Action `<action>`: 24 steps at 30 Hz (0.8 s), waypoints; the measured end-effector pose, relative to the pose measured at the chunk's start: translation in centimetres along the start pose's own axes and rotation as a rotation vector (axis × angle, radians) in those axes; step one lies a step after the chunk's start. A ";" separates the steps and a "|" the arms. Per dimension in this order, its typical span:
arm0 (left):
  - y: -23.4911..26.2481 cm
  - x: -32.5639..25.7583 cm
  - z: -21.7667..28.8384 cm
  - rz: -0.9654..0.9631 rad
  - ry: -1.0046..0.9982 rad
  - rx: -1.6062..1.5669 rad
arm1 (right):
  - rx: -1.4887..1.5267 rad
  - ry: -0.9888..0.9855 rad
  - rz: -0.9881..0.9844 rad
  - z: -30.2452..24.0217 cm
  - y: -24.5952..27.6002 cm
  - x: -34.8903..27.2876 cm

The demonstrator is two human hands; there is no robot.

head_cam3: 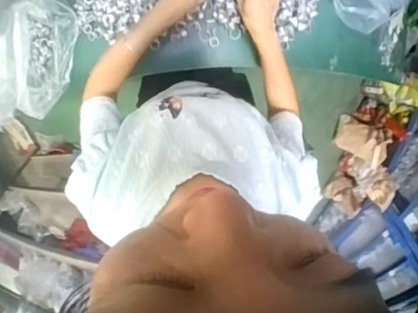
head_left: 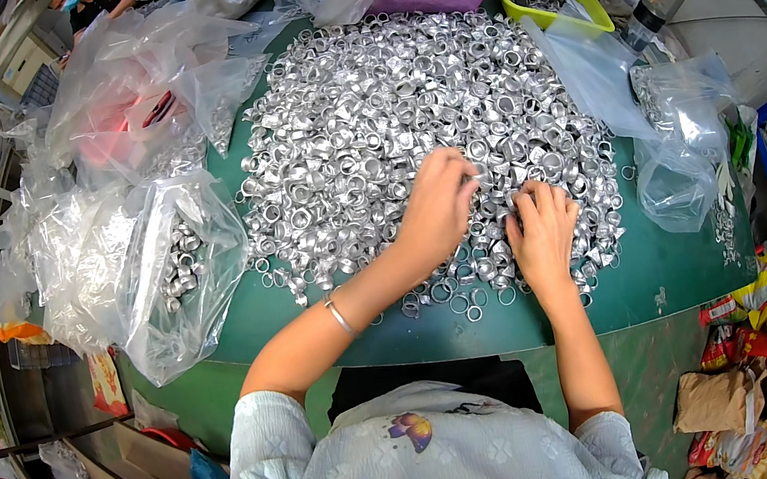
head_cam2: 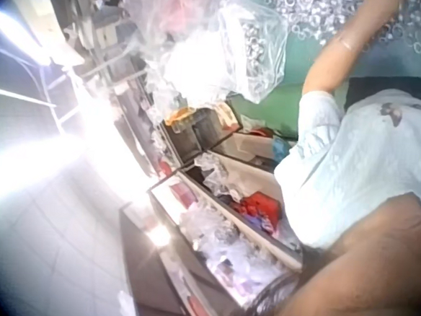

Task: The person sorts a large pile of small metal rings on a green work table, picking them up to inspect them and placing them into clear plastic bags and a small purple tray.

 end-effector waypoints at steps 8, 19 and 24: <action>-1.3 -7.4 -0.9 -0.118 0.712 -1.391 | 0.542 -0.147 0.127 0.6 0.7 -1.3; -4.6 -9.7 0.2 0.013 1.044 -1.917 | 0.654 0.134 -0.189 -5.8 2.8 -2.4; -5.9 -9.7 -1.3 -0.024 1.159 -1.707 | 0.675 -0.156 0.068 1.9 3.9 0.1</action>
Point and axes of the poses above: each hand's wrist, its own x-axis towards the middle knuckle, its own y-axis out of the back of the hand, z = x × y, the point moved 6 cm from there along x, towards the middle knuckle, and after that the axes turned 7 degrees about -z, right-handed, at the moved point
